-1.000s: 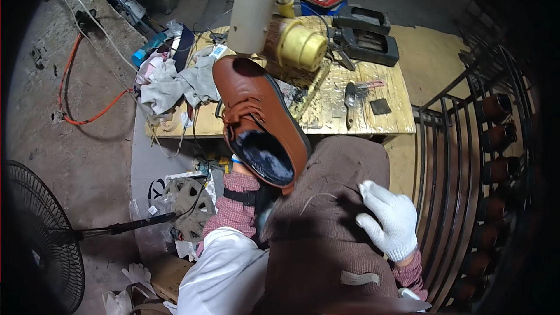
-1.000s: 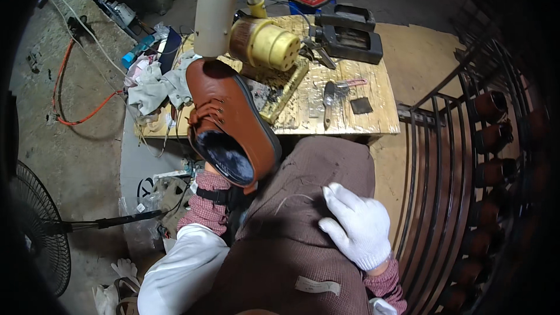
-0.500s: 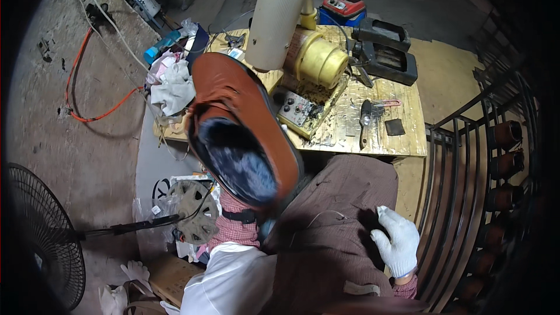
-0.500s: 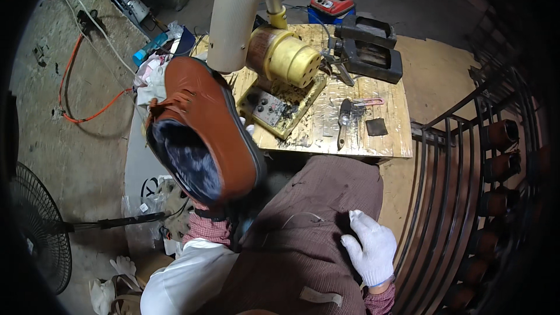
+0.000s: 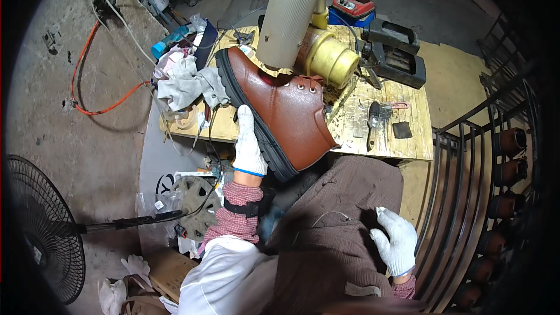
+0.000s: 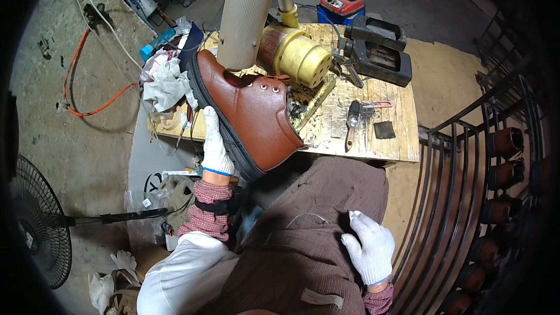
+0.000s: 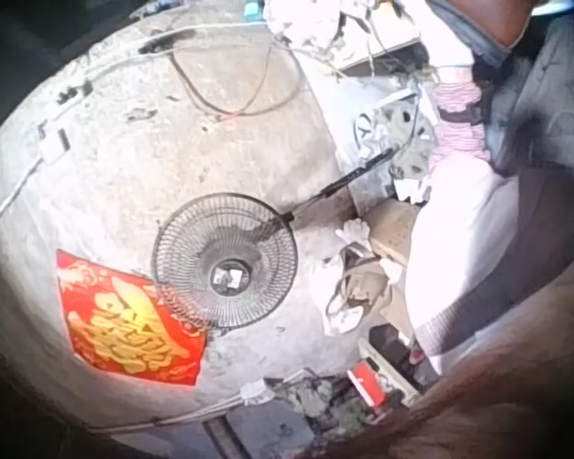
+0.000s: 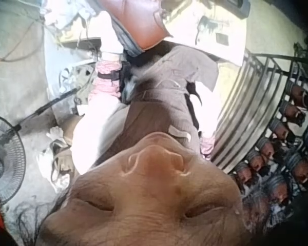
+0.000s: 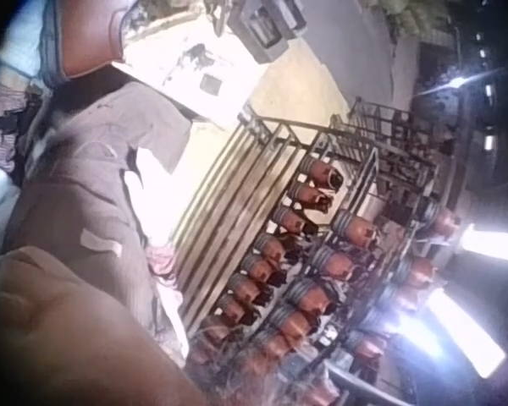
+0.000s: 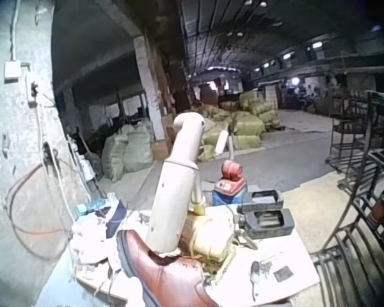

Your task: Finalizing and inspecting brown leather boots by trimming excess material and placing them on a storage rack.

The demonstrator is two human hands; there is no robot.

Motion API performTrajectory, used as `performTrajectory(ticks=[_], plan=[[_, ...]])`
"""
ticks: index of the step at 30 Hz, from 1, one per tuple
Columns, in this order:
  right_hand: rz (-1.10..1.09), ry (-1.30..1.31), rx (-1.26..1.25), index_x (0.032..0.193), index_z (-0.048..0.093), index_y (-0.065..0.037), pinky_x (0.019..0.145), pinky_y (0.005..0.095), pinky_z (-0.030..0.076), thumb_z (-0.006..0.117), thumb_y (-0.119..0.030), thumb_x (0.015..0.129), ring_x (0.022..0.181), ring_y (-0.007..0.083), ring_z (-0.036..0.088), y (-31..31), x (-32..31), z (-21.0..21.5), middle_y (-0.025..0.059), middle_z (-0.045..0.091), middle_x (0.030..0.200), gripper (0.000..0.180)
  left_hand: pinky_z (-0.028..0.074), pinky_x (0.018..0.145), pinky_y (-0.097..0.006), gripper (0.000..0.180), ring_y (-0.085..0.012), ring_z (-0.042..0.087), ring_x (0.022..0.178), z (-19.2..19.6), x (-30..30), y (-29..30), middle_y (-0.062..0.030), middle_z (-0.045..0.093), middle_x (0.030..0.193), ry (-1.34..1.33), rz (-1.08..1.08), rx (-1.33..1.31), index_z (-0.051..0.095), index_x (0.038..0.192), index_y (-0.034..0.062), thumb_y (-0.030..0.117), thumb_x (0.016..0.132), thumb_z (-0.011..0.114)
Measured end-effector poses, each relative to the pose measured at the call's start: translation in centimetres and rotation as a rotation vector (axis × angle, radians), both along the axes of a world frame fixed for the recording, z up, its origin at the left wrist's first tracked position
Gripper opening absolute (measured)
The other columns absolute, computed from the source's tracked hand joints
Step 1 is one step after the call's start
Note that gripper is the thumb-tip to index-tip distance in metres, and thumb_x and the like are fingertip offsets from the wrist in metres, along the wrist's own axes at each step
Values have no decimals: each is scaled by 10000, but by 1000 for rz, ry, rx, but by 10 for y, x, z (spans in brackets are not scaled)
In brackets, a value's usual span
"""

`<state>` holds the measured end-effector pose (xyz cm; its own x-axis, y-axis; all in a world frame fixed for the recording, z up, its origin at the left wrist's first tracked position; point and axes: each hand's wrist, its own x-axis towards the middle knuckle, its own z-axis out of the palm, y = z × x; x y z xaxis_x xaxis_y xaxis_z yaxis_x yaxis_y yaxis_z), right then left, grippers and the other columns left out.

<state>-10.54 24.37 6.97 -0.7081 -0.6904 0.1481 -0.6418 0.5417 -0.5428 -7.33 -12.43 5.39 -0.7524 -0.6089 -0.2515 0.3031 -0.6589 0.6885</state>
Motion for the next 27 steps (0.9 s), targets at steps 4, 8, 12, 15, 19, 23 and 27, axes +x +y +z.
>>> performTrajectory(ticks=[4, 8, 12, 15, 19, 23, 27], plan=[[-29, -64, 50, 1072, 712, -28, 843, 413, 561, 785, -219, 772, 1006, 356, 700, 4, -4, -6, 164, 721, 1126, 364, 478, 1093, -472, 674, -279, 564, 1291, 0, -6, -15, -80, 517, 1482, -22, 90, -130, 383, 1547, 140, 508, 1014, 568], [-71, -61, 56, 1077, 715, -27, 851, 415, 559, 790, -204, 763, 1001, 360, 699, 13, -12, -16, 168, 721, 1130, 368, 484, 1042, -421, 908, -253, 527, 1273, 29, -27, -29, -76, 426, 1519, -143, 446, -379, 113, 1630, 159, 294, 956, 705], [-64, -38, 51, 1108, 706, -32, 837, 422, 554, 786, -205, 774, 986, 356, 698, 11, -22, -19, 163, 720, 1139, 385, 441, 1085, -436, 1069, -275, 472, 1329, 51, -57, -35, -122, 347, 1576, -82, 579, -502, -25, 1640, 135, 234, 916, 756], [-14, -9, 22, 1129, 701, -38, 823, 422, 549, 770, -223, 798, 983, 351, 696, -1, -27, -11, 160, 715, 1158, 386, 449, 1078, -444, 1085, -287, 471, 1335, 60, -66, -37, -126, 312, 1594, -68, 514, -515, -32, 1638, 135, 265, 912, 764], [33, 40, -18, 1164, 694, -40, 833, 407, 536, 736, -232, 835, 1001, 332, 686, -28, -38, -5, 155, 702, 1187, 382, 458, 1069, -444, 1083, -295, 478, 1330, 51, -68, -43, -140, 324, 1583, -115, 532, -425, -19, 1637, 126, 288, 910, 767], [188, 220, -172, 1241, 669, -48, 846, 396, 513, 704, -176, 865, 1024, 322, 656, -75, -56, 12, 133, 677, 1233, 399, 450, 1078, -465, 1053, -304, 487, 1319, 24, -39, -41, -137, 364, 1556, -46, 459, -362, 27, 1638, 150, 362, 913, 761], [401, 426, -211, 1267, 642, -51, 822, 399, 517, 674, -157, 840, 1034, 304, 645, -149, -66, 49, 119, 659, 1204, 441, 456, 1065, -477, 1028, -291, 499, 1302, 15, -9, -10, -123, 404, 1524, -118, 474, -224, 30, 1641, 177, 367, 926, 745]])
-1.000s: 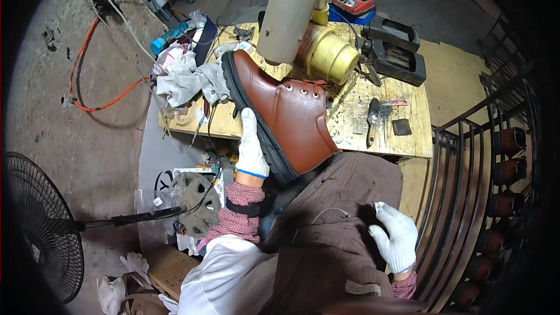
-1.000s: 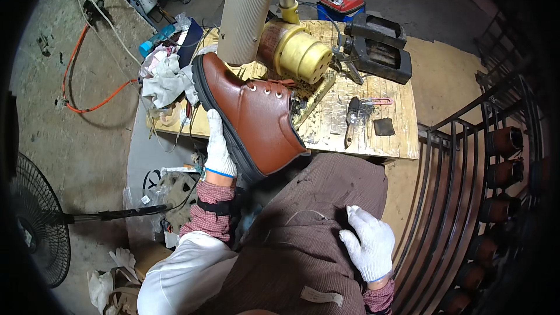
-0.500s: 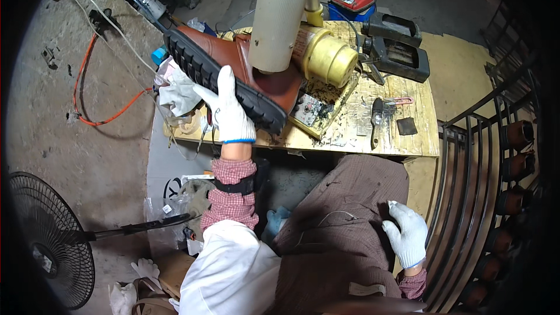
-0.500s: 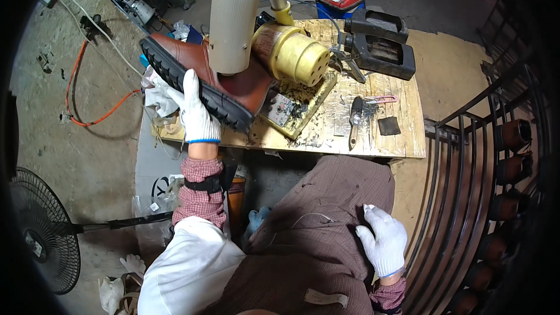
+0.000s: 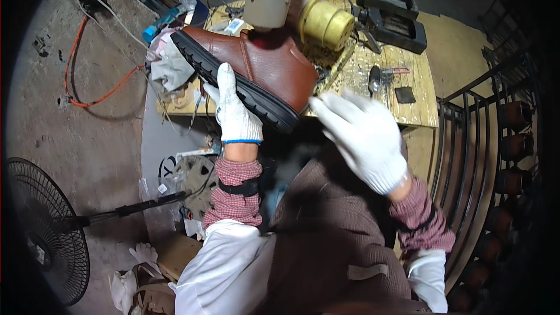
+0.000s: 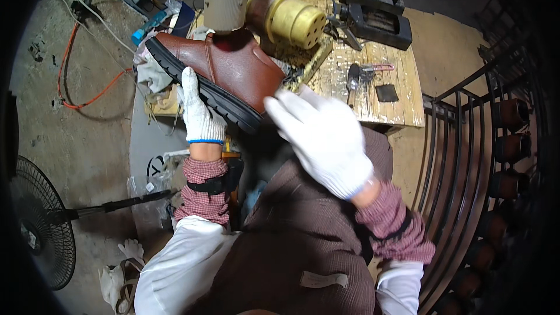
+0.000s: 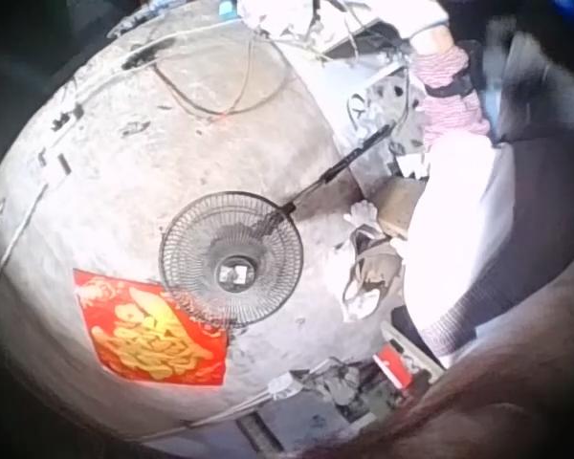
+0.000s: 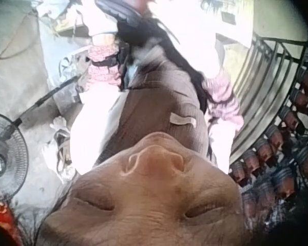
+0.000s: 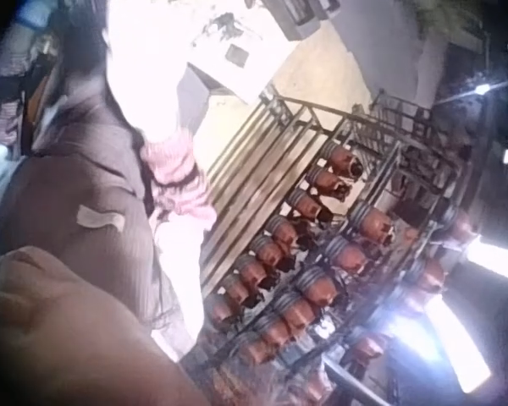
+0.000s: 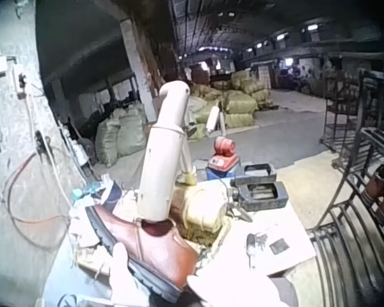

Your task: Finalizing and inspecting brown leather boots by trimming excess material and placing them on a storage rack.

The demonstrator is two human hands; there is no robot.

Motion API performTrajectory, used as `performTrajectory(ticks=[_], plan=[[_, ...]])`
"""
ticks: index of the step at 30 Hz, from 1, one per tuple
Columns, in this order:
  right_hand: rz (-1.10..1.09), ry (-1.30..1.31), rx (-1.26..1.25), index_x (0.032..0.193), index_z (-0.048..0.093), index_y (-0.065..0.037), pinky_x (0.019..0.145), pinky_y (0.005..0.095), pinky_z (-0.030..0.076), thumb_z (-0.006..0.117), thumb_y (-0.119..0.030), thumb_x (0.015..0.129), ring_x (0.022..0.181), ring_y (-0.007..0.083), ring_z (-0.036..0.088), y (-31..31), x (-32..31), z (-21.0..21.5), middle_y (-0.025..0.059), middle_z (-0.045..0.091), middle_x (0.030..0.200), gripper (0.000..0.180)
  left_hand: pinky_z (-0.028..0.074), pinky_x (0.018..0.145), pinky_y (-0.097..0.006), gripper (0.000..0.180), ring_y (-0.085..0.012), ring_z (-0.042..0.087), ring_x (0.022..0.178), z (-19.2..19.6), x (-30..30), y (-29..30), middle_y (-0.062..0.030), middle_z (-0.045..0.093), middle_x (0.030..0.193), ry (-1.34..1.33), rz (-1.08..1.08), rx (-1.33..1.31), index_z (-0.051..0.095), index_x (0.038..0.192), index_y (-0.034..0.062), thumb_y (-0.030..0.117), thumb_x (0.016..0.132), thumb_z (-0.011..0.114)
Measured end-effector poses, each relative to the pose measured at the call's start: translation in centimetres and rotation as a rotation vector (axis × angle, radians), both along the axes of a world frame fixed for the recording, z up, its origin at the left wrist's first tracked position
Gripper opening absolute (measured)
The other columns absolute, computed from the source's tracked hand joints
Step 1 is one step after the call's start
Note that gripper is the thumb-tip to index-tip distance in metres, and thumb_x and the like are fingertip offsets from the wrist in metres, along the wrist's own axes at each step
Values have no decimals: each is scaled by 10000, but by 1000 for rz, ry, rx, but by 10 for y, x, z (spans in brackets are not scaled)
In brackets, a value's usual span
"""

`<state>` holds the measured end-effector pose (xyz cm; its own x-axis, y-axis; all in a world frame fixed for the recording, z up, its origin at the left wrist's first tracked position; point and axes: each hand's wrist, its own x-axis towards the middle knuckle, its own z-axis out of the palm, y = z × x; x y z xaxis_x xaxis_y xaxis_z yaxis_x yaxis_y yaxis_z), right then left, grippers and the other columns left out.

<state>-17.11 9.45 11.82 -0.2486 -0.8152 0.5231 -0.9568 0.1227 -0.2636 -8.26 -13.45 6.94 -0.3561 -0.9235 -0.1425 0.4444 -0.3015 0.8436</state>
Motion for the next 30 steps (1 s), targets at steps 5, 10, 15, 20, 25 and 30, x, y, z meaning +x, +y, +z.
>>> performTrajectory(ticks=[5, 10, 15, 20, 25, 30], plan=[[44, 237, 59, 1078, 675, 2, 755, 402, 517, 600, -158, 828, 957, 302, 663, -68, 9, 6, 131, 675, 1012, 307, 473, 1044, -449, 1037, -271, 518, 1256, 8, 8, 39, -95, 424, 1493, 69, -83, -10, 12, 1646, 198, 283, 921, 749], [333, 33, 1072, 708, 715, -116, 613, 428, 538, 682, -200, 736, 686, 315, 696, 14, 4, -41, 125, 696, 719, 95, 483, 1032, -453, 1057, -280, 520, 1256, 13, 20, 8, -120, 397, 1516, -58, 42, -107, 26, 1643, 149, 328, 904, 760], [-9, -340, 740, 920, 747, -99, 708, 444, 539, 687, -266, 838, 750, 344, 682, 127, 29, -78, 126, 701, 798, 195, 512, 1044, -476, 638, -276, 597, 1233, -8, 26, -24, -94, 601, 1382, 77, -14, 117, 488, 1451, 139, 453, 940, 706], [-345, -618, 460, 1121, 712, -62, 867, 415, 555, 765, -283, 804, 998, 348, 697, 136, 52, -68, 178, 723, 1077, 390, 378, 1174, -513, 700, -312, 490, 1365, -24, 47, -14, -82, 467, 1545, 229, -219, 214, 406, 1535, 162, 562, 985, 572], [-28, -565, 81, 1392, 530, 31, 1109, 431, 447, 806, -355, 802, 1366, 401, 510, 101, 41, -41, 273, 521, 1455, 758, 334, 1191, -461, 758, -293, 441, 1381, -57, 75, 28, -53, 414, 1577, -221, -574, 37, 386, 1545, 117, 627, 995, 497], [14, -785, 430, 806, 671, 8, 653, 457, 482, 678, -526, 890, 703, 358, 657, 100, 47, -4, 234, 642, 751, 541, 297, 1217, -436, 862, -279, 337, 1466, -55, 77, 109, -73, 321, 1630, 638, -1129, 693, 238, 1605, 107, 712, 1001, 351]])
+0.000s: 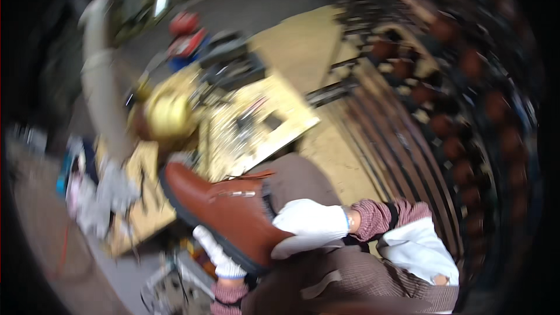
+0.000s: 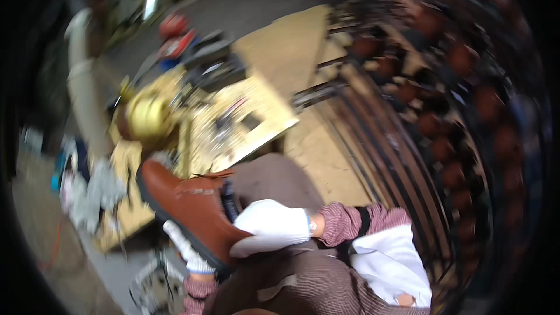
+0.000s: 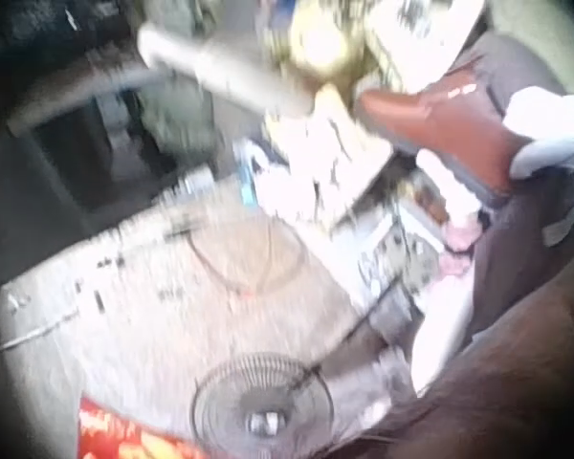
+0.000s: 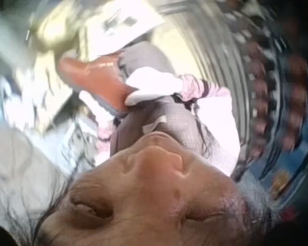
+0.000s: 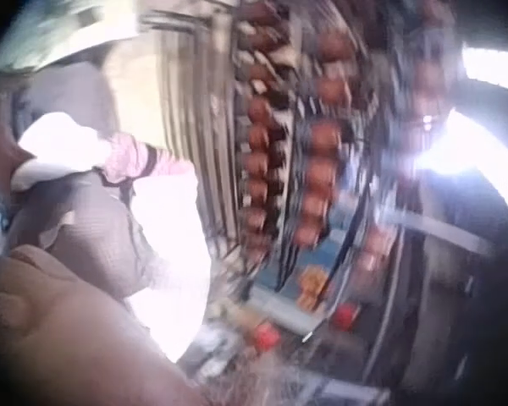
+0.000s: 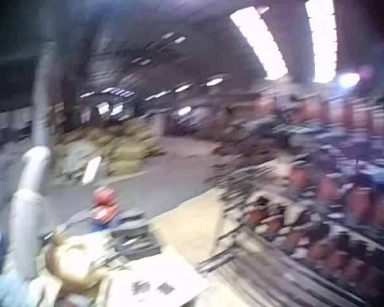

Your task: Finalizing and inspecting brown leather boots by trimming excess material and placing them on a storage rack.

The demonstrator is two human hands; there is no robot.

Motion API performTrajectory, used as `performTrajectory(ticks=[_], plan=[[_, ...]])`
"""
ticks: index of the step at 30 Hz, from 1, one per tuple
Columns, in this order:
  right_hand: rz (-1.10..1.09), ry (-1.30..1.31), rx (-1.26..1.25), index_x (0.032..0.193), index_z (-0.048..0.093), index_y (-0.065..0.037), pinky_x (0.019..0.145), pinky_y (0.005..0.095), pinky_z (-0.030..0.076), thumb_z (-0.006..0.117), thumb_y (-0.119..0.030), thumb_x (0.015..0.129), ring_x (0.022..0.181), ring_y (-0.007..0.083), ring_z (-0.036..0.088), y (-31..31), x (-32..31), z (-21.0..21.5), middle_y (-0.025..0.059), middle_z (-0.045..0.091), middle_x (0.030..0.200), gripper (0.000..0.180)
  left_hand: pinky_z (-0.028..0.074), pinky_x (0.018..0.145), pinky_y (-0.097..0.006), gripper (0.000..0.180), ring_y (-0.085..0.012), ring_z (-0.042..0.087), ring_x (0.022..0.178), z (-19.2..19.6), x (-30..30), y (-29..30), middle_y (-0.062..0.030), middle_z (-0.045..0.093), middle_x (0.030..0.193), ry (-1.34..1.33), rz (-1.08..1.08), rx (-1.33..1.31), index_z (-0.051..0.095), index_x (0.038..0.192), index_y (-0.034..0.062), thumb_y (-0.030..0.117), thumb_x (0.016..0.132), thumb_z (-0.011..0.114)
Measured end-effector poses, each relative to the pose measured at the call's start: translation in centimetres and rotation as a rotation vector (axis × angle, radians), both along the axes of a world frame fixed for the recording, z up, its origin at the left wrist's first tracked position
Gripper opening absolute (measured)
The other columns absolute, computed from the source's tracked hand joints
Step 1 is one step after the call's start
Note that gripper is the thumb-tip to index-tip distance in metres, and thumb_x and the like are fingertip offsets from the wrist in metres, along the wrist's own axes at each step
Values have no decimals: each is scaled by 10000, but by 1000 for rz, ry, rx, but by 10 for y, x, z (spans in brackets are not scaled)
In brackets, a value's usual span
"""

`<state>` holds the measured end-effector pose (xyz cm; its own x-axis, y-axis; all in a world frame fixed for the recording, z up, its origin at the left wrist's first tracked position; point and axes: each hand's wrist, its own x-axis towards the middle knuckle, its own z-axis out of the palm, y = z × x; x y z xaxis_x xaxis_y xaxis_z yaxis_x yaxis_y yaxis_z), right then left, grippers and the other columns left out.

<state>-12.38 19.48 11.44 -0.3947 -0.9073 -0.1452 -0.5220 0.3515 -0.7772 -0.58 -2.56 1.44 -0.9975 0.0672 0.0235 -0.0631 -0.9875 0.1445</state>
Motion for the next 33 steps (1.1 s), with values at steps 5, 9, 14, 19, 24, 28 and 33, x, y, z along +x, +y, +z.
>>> performTrajectory(ticks=[5, 9, 14, 19, 24, 28, 33], plan=[[-697, 85, -92, 736, 679, 16, 583, 380, 477, 706, -454, 892, 549, 233, 603, 68, 9, 166, 152, 624, 624, 496, 321, 1194, -422, 804, -305, 366, 1449, 39, -42, 28, -141, 344, 1601, 64, -180, -1378, 281, 1590, 65, 652, 1041, 308], [-1178, 442, -489, 994, 758, 6, 678, 306, 561, 771, -142, 837, 831, 174, 707, 118, 103, 255, 146, 734, 876, 216, 485, 890, -321, 892, -174, 601, 968, 43, -55, 54, -124, 562, 1270, 26, -138, -1043, 217, 1620, 78, 677, 993, 425], [-1091, 2155, 1156, 1253, 685, -85, 795, 389, 576, 754, -309, 859, 947, 329, 726, 243, 150, 298, 170, 731, 1038, 458, 479, 862, -324, 873, -182, 604, 926, 50, -62, 70, -112, 583, 1197, -4, -124, -1092, 253, 1609, 79, 694, 1003, 384], [-1643, 1764, 974, 891, 738, -73, 813, 467, 522, 612, -468, 904, 872, 389, 675, 337, 133, 394, 180, 710, 875, 415, 474, 866, -339, 783, -201, 579, 964, 74, -73, 91, -110, 572, 1244, 91, -191, -1126, 272, 1600, 69, 590, 1035, 422], [-1746, 1720, 927, 964, 756, -90, 871, 493, 513, 642, -514, 842, 955, 362, 684, 449, 90, 411, 148, 729, 956, 455, 478, 851, -354, 656, -231, 557, 968, 92, -69, 82, -138, 563, 1243, 14, -140, -977, 333, 1559, 28, 440, 1067, 470], [-1656, 2155, 731, 975, 718, -71, 832, 478, 508, 636, -362, 885, 979, 337, 673, 370, 22, 382, 134, 702, 987, 316, 502, 825, -332, 811, -177, 597, 880, 42, -87, 59, -121, 600, 1157, -258, -38, -1127, 246, 1617, 119, 650, 1022, 394], [-1900, 1403, 968, 1386, 541, -66, 1077, 451, 443, 531, -533, 947, 1317, 377, 542, 416, -25, 411, 167, 570, 1438, 640, 507, 843, -333, 629, -177, 607, 930, 63, -73, 68, -96, 613, 1158, -155, -26, -1043, 398, 1564, 186, 522, 1040, 493]])
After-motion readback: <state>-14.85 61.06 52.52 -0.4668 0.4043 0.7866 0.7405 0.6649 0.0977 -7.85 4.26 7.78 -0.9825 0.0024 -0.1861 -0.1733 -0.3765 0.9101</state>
